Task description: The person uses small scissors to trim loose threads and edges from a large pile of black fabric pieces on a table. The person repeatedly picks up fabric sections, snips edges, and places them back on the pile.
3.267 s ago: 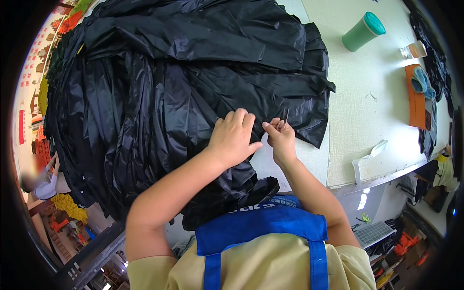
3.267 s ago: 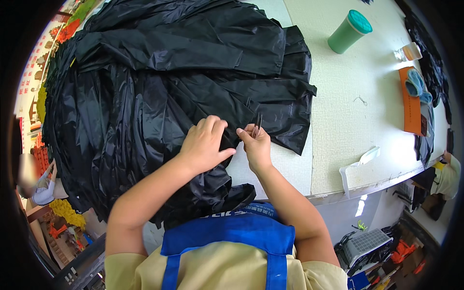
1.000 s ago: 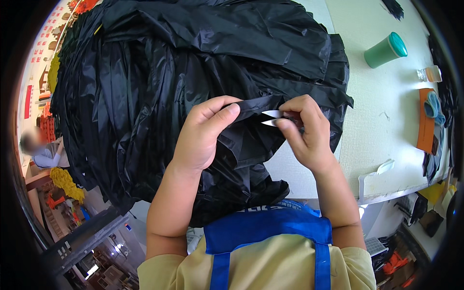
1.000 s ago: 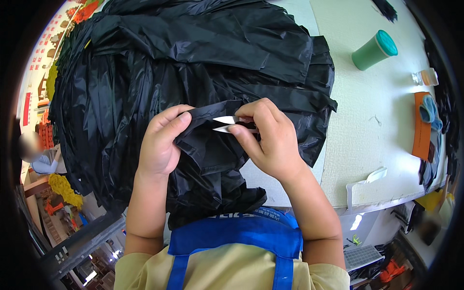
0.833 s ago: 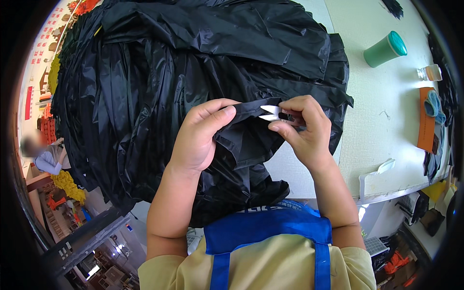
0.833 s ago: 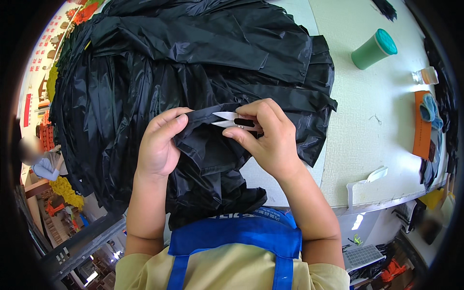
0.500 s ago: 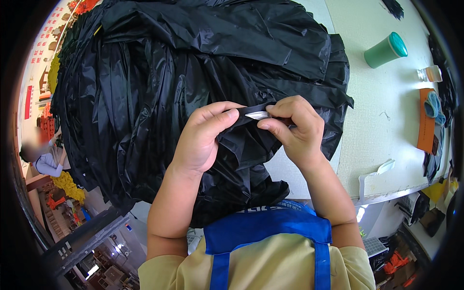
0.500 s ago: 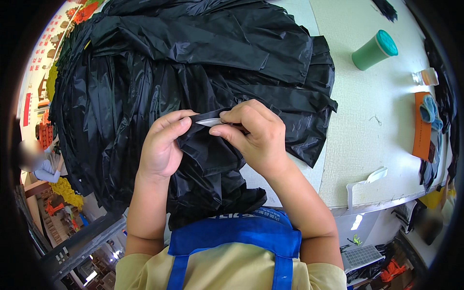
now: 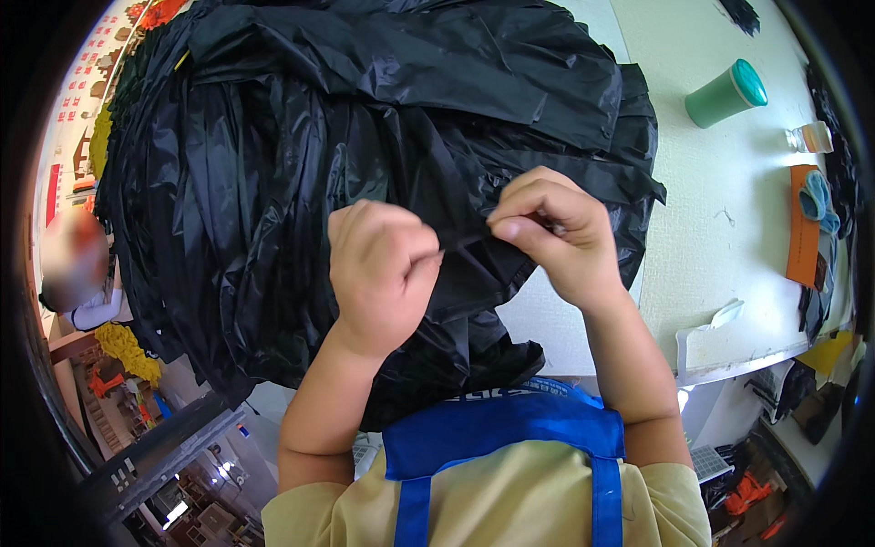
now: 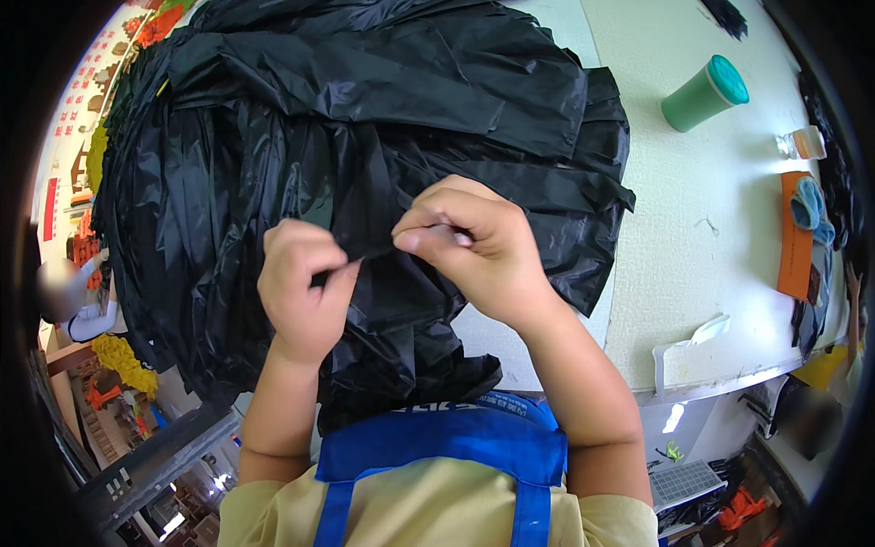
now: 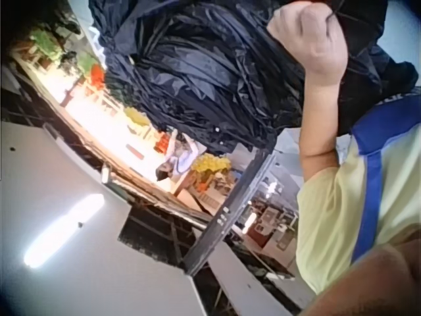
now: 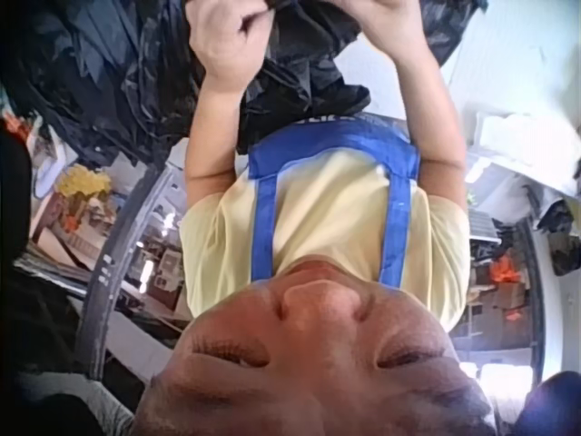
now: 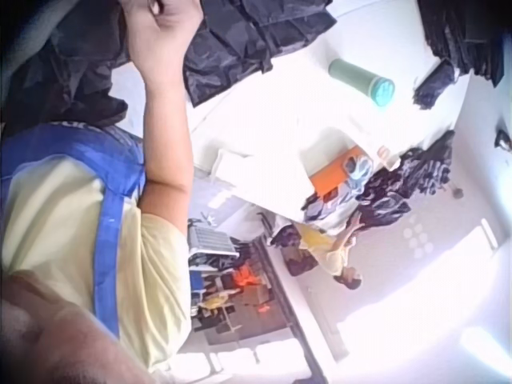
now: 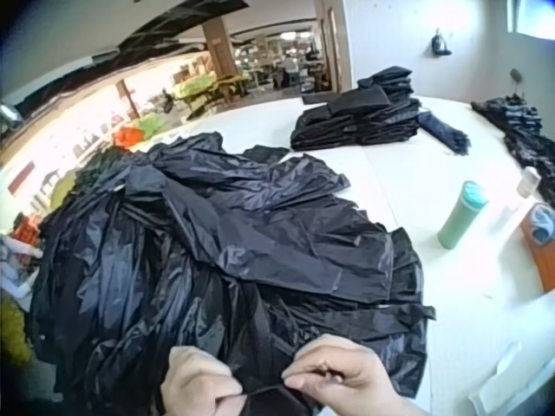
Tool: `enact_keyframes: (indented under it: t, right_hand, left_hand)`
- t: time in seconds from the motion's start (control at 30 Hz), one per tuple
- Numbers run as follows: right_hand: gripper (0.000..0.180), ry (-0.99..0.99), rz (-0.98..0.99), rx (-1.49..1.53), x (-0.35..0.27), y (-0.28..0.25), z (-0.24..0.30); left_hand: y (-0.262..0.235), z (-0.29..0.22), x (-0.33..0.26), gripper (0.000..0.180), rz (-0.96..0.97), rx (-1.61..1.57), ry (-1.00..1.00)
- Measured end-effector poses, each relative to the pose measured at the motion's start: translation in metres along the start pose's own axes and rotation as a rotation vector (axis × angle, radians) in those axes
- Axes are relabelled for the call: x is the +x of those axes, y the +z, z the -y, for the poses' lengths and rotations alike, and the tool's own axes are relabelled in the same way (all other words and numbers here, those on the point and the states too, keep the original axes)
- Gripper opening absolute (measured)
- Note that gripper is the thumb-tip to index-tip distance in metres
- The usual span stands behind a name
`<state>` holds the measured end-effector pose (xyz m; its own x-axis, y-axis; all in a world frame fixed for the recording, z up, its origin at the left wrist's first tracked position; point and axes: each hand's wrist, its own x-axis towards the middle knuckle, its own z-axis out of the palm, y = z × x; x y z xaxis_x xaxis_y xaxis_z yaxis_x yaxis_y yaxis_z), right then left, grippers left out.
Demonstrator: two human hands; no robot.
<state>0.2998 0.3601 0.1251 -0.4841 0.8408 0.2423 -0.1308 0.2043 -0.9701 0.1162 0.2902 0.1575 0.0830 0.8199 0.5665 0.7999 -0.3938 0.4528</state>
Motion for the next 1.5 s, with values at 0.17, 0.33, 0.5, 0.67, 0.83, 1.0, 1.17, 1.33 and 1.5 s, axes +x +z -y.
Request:
enact_keyframes:
  t: [0.17, 0.33, 0.5, 0.67, 0.83, 1.0, 1.17, 1.33, 1.5]
  right_hand:
    - [0.005, 0.301, -0.026, 0.310, -0.011, -0.004, 0.014]
    - [0.012, 0.434, 0.018, 0.470, -0.001, -0.002, 0.016]
    - [0.023, 0.307, 0.062, 0.296, -0.021, -0.004, 0.000]
    - [0.026, 0.258, 0.139, 0.035, -0.023, -0.001, 0.004]
    - [0.024, 0.427, 0.155, 0.280, -0.020, 0.010, 0.001]
    - [0.022, 0.419, 0.139, 0.339, -0.019, 0.018, 0.003]
    - [0.017, 0.345, -0.024, 0.418, -0.024, 0.017, -0.004]
    - [0.018, 0.328, -0.219, 0.593, -0.027, 0.007, -0.015]
    - [0.019, 0.358, -0.392, 0.483, -0.050, -0.005, -0.042]
  left_hand:
    - [0.001, 0.011, -0.017, 0.032, -0.087, 0.036, 0.299]
    - [0.008, 0.018, -0.023, 0.025, -0.184, 0.001, 0.347]
    - [0.007, 0.019, -0.026, 0.034, -0.218, -0.061, 0.226]
    - [0.005, 0.020, -0.029, 0.033, -0.180, -0.102, 0.233]
    - [0.007, 0.018, -0.030, 0.032, -0.188, -0.106, 0.235]
    - [0.009, 0.017, -0.029, 0.032, -0.191, -0.116, 0.233]
    - [0.008, 0.016, -0.029, 0.032, -0.199, -0.196, 0.114]
    - [-0.008, 0.008, -0.023, 0.025, -0.202, -0.388, -0.469]
    - [-0.052, 0.024, -0.008, 0.020, 0.100, -0.136, -0.258]
